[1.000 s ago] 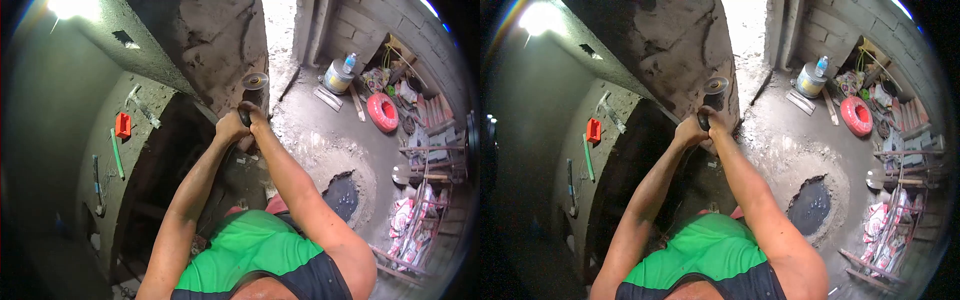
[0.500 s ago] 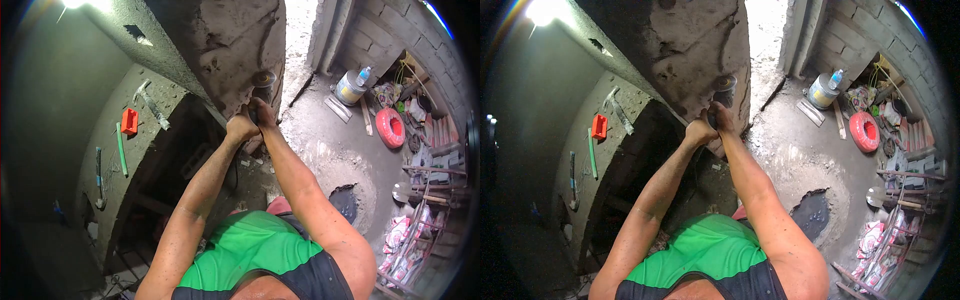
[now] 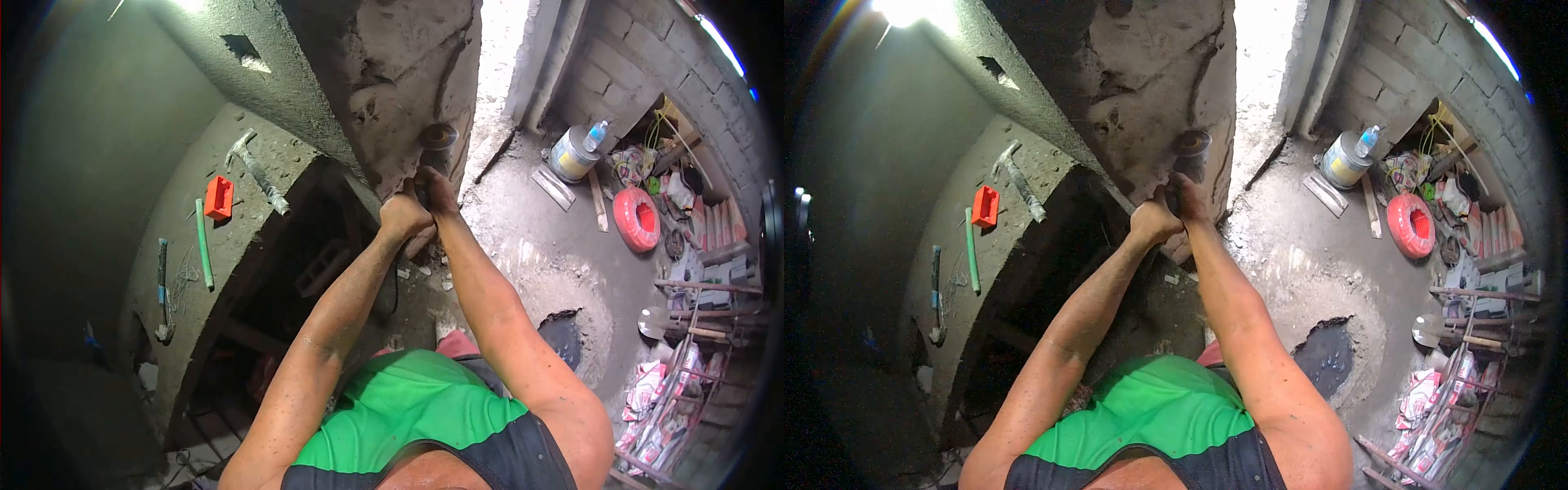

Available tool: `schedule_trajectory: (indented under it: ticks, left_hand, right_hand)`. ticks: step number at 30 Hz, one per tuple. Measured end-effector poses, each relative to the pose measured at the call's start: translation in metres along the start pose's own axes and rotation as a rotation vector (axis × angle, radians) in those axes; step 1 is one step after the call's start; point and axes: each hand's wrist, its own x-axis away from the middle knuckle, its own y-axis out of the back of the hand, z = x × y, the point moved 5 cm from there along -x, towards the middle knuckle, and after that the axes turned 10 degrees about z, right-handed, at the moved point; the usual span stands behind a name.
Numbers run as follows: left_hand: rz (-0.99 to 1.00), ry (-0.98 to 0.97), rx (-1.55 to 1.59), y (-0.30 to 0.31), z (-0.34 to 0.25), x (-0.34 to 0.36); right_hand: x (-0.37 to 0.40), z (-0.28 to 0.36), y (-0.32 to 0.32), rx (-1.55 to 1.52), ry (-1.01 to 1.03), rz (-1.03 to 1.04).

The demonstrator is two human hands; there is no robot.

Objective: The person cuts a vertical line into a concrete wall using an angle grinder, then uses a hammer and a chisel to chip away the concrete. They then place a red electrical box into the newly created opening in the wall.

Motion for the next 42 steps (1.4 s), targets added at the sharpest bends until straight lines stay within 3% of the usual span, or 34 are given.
schedule_trajectory:
  ticks: [5, 8, 10, 11, 14, 16, 18, 21, 24, 26, 27, 31, 32, 34, 35, 38, 42]
  left_hand:
    - [-0.015, 0.010, 0.030, -0.010, 0.007, -0.009]
    - [-0.028, 0.028, 0.016, -0.010, 0.006, -0.005]
    - [0.012, 0.014, 0.019, -0.008, 0.004, 0.001]
    - [0.017, 0.010, 0.022, -0.007, 0.004, 0.007]
    - [0.080, -0.085, 0.068, -0.006, 0.005, 0.028]
    - [0.105, -0.155, 0.139, -0.010, 0.008, 0.048]
    - [0.170, -0.163, 0.216, -0.021, 0.017, 0.057]
    - [0.228, -0.393, 0.583, -0.044, 0.014, 0.073]
    - [0.254, -0.390, 0.882, -0.068, 0.001, 0.079]
    - [0.283, -0.335, 0.980, -0.076, -0.009, 0.073]
    - [0.353, -0.296, 1.061, -0.082, -0.014, 0.072]
    - [0.415, -0.234, 1.099, -0.107, -0.031, 0.050]
    - [0.393, -0.221, 1.095, -0.113, -0.038, 0.046]
    - [-0.032, -0.160, 0.920, -0.108, -0.049, 0.049]
    - [-0.070, -0.073, 0.871, -0.111, -0.051, 0.050]
    - [-0.065, 0.038, 0.920, -0.108, -0.059, 0.049]
    - [0.052, -0.007, 0.966, -0.097, -0.062, 0.042]
  right_hand:
    - [-0.001, 0.002, 0.004, 0.013, -0.021, 0.053]
    - [0.009, 0.006, 0.002, -0.082, -0.064, -0.045]
    - [0.000, -0.002, 0.009, -0.126, -0.027, 0.155]
    - [0.005, -0.006, 0.012, -0.123, -0.026, 0.148]
    - [0.059, 0.006, -0.002, -0.191, 0.094, 0.039]
    - [0.096, 0.003, 0.002, -0.373, 0.102, 0.127]
    - [0.129, 0.008, 0.000, -0.348, 0.086, 0.178]
    - [0.161, 0.012, 0.005, -0.311, 0.021, 0.348]
    - [0.162, 0.025, 0.002, -0.369, -0.023, 0.552]
    - [0.152, 0.033, 0.022, -0.306, -0.084, 0.527]
    - [0.140, 0.032, 0.042, -0.217, -0.027, 0.376]
    - [0.131, 0.070, 0.029, -0.016, -0.120, 0.257]
    - [0.130, 0.076, 0.025, 0.052, -0.133, 0.229]
    - [0.127, 0.078, 0.023, 0.112, -0.163, 0.211]
    - [0.122, 0.081, 0.023, 0.217, -0.127, 0.170]
    - [0.118, 0.088, 0.025, 0.327, -0.068, 0.125]
    - [0.107, 0.088, 0.034, 0.212, -0.200, 0.268]
